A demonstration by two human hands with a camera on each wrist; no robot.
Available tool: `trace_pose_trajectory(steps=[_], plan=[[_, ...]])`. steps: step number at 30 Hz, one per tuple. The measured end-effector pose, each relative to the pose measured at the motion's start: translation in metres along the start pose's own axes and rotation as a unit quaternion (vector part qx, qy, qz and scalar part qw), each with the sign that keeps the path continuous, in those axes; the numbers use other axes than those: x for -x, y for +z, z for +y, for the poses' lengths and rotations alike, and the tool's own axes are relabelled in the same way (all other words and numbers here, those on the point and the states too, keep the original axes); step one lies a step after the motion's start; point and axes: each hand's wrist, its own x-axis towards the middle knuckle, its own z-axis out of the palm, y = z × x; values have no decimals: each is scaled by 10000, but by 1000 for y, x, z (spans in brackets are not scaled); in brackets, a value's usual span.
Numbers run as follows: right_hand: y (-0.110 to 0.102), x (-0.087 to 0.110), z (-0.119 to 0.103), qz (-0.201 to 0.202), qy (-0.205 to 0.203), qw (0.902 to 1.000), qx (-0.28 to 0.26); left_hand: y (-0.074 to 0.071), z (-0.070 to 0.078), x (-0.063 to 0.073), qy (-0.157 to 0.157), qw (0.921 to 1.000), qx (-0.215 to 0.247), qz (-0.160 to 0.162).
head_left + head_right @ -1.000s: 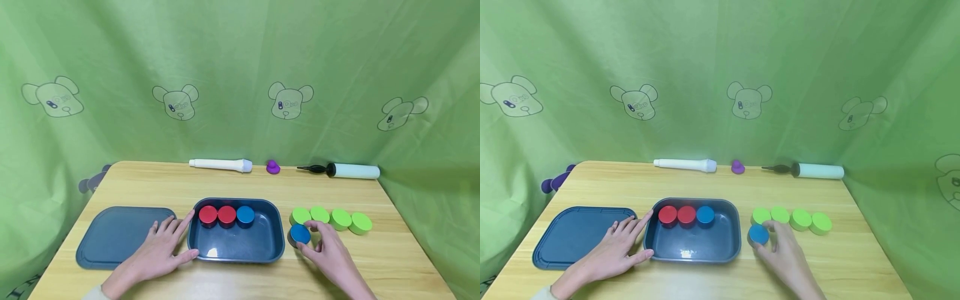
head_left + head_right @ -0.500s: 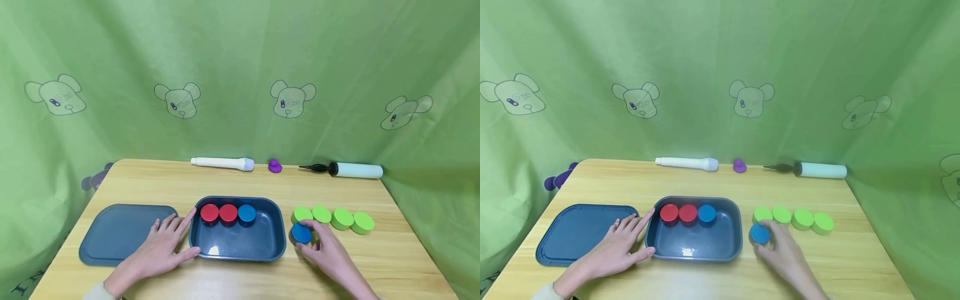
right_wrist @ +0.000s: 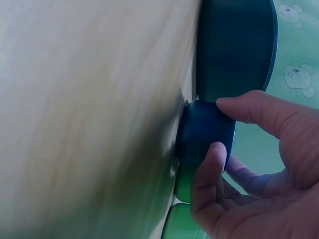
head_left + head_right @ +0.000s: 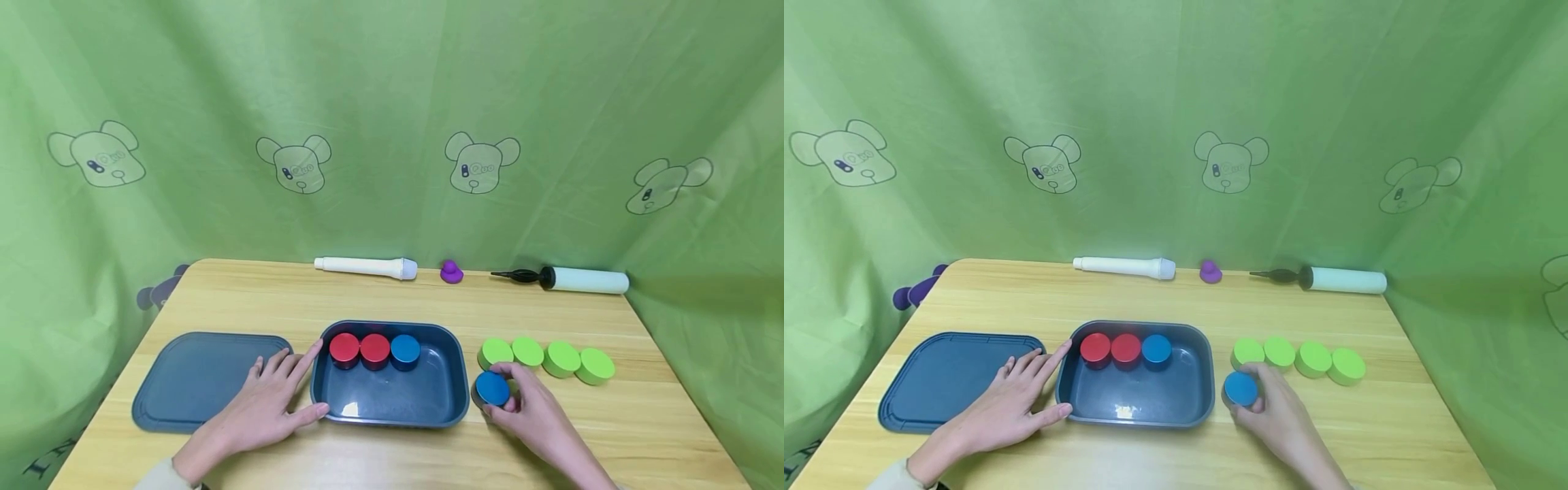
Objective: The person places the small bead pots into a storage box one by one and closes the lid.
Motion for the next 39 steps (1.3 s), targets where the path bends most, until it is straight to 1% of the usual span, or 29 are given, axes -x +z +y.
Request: trace_pose_trajectory(steps=[6,11,16,21,30,36,39], plan=[[-1,2,2,-29,88,10000,36,2,1,-2,0,10000,31,-87],[-2,4,2,-42,255,9996,60,2,0,-3,21,9999,39,-97],[-3,4,-1,141,248,9996,48,1,0,-4,40,10000,16,-60],[-5,2,-5,303,189,9993,134,0,0,-2,-27,9999,69,-95],[-9,-3,-15,711,-1,9975,-23,1,0,0,-74,9999,104,-99],[-9,-10,-25,1175,-468,9920,14,1,0,0,-28,10000,59,-62],[-8,-15,-32,1294,-676,9893,1,1,0,0,-8,10000,46,-40]])
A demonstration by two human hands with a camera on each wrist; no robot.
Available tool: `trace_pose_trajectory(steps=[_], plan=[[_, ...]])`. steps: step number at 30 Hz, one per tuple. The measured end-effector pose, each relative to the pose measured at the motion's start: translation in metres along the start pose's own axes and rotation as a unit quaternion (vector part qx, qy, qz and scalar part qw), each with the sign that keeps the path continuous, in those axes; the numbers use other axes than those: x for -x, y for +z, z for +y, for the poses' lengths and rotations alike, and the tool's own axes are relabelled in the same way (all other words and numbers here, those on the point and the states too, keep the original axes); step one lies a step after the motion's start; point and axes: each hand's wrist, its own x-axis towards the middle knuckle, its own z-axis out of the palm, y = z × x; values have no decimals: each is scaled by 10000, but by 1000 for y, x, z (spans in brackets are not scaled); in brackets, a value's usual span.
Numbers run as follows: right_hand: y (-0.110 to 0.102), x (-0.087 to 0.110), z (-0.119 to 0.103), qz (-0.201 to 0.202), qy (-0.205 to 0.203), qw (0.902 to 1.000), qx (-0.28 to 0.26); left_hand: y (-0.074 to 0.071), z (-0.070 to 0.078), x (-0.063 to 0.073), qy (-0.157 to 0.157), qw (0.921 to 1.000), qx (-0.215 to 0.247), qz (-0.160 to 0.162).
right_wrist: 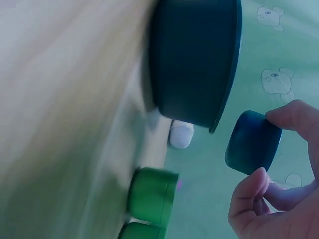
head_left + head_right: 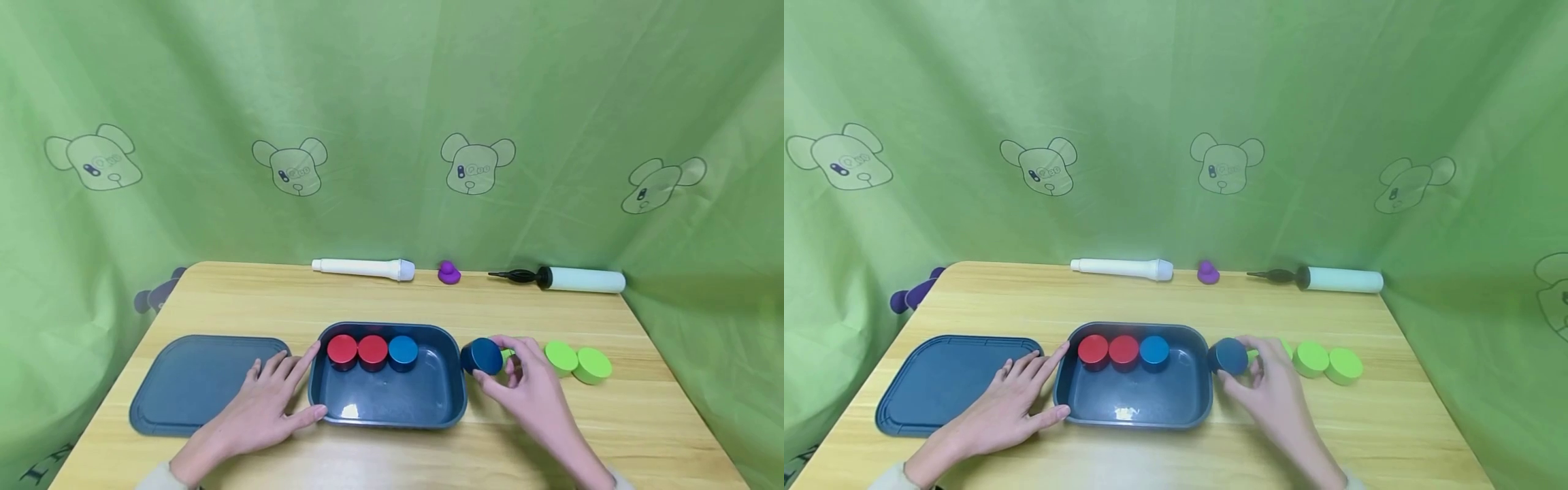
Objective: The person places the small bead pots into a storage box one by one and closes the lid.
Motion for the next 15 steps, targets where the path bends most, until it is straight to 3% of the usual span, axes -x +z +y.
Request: trace_pose_trajectory(steps=[5,15], plan=[[7,-7,-10,-11,-95,9999,-142,0,0,0,-14,10000,17,-2],[25,-23,-20,-473,28,9983,-337,-1,0,0,50,10000,-28,69]])
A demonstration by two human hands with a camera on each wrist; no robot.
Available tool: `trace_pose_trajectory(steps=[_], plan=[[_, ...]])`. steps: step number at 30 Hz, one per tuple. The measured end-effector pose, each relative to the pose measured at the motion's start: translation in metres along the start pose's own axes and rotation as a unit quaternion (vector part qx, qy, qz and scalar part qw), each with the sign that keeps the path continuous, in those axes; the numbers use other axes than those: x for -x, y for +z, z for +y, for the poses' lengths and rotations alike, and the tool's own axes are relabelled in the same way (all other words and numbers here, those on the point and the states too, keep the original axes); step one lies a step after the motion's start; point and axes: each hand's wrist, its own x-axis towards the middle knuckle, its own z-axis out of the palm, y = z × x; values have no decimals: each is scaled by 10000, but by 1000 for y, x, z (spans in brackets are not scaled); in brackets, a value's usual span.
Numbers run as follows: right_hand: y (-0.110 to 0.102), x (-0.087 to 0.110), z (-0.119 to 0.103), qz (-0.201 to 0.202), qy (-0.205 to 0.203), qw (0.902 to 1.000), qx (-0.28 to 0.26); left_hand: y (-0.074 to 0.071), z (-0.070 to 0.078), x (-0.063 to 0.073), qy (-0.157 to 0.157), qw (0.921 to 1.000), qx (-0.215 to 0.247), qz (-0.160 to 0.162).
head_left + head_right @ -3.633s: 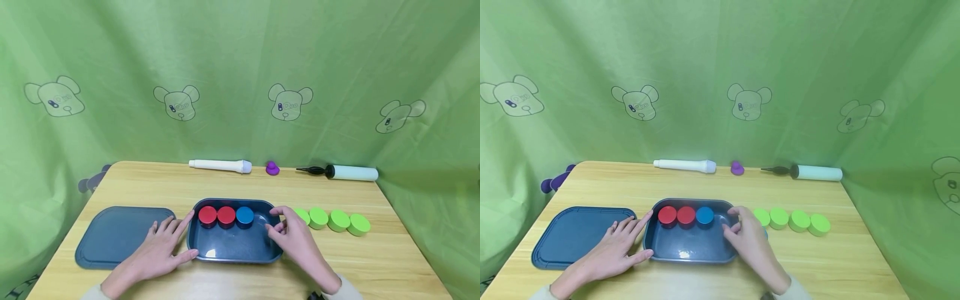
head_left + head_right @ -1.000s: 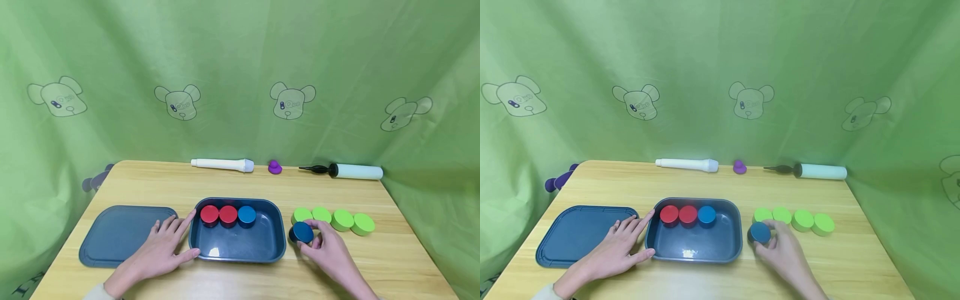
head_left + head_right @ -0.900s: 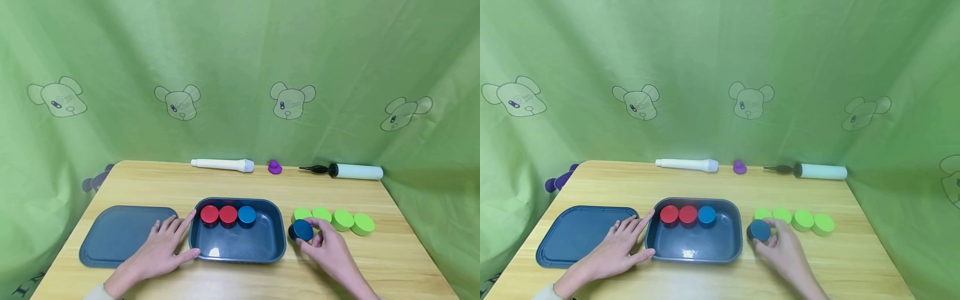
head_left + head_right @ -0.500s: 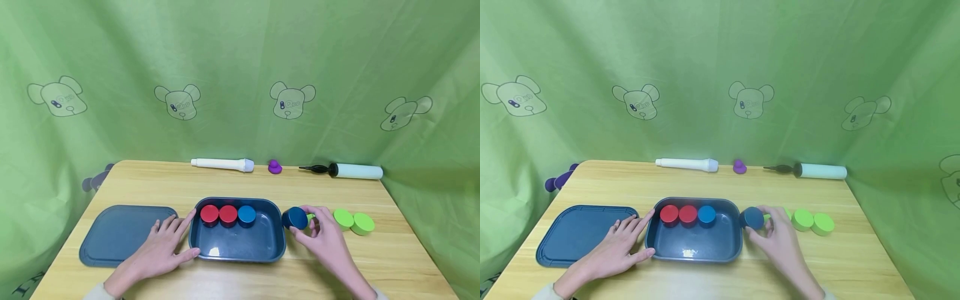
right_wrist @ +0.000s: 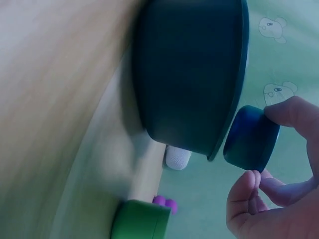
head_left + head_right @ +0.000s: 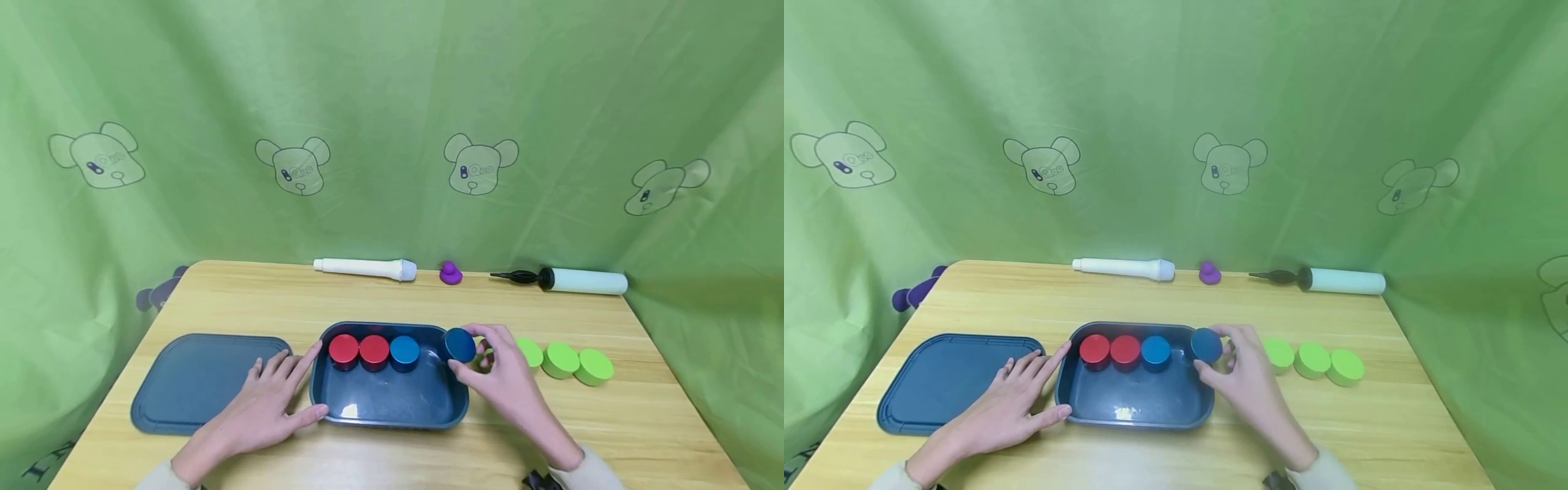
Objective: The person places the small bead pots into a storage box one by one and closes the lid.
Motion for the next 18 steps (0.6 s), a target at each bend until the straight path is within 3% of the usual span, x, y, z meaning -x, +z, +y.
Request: trace_pose_trajectory(steps=[13,18], plan=[[27,-9,8,-441,-580,9957,568,0,-1,0,33,10000,-26,26],[33,-9,11,-635,-627,9924,850,1,-2,1,9,10000,12,-3]])
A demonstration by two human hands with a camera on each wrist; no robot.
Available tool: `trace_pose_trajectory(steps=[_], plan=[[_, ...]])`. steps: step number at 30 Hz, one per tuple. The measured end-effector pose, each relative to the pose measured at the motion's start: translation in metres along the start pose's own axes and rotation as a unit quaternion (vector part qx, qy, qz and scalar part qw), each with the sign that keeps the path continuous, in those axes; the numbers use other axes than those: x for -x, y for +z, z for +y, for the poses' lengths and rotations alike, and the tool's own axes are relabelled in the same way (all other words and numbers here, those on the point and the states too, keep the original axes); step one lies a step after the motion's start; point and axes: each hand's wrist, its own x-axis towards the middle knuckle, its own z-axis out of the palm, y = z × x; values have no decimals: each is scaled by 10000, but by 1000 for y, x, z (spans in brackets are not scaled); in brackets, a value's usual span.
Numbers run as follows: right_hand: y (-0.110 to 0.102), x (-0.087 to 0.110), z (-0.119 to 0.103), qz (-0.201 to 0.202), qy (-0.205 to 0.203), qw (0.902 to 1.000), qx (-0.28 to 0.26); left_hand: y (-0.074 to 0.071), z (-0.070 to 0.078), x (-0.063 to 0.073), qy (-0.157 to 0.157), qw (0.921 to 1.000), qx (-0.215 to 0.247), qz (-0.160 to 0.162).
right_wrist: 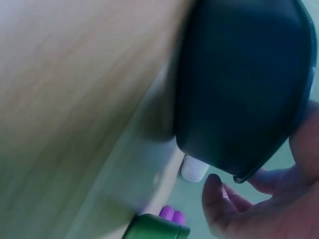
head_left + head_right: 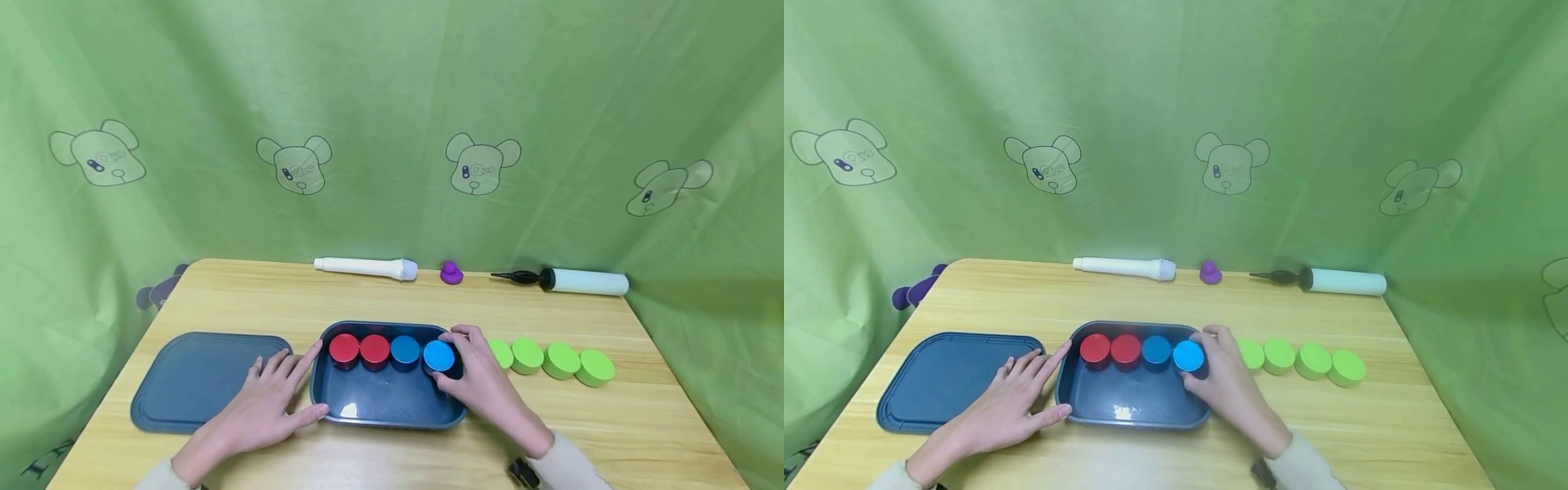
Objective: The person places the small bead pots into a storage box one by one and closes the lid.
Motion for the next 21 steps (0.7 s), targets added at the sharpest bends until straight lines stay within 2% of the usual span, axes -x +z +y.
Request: trace_pose_trajectory(steps=[8,21], plan=[[1,-3,-5,-354,145,9988,305,1,0,0,8,10000,-21,23],[8,-5,-8,-164,417,9984,336,1,-1,-1,46,9999,-85,72]])
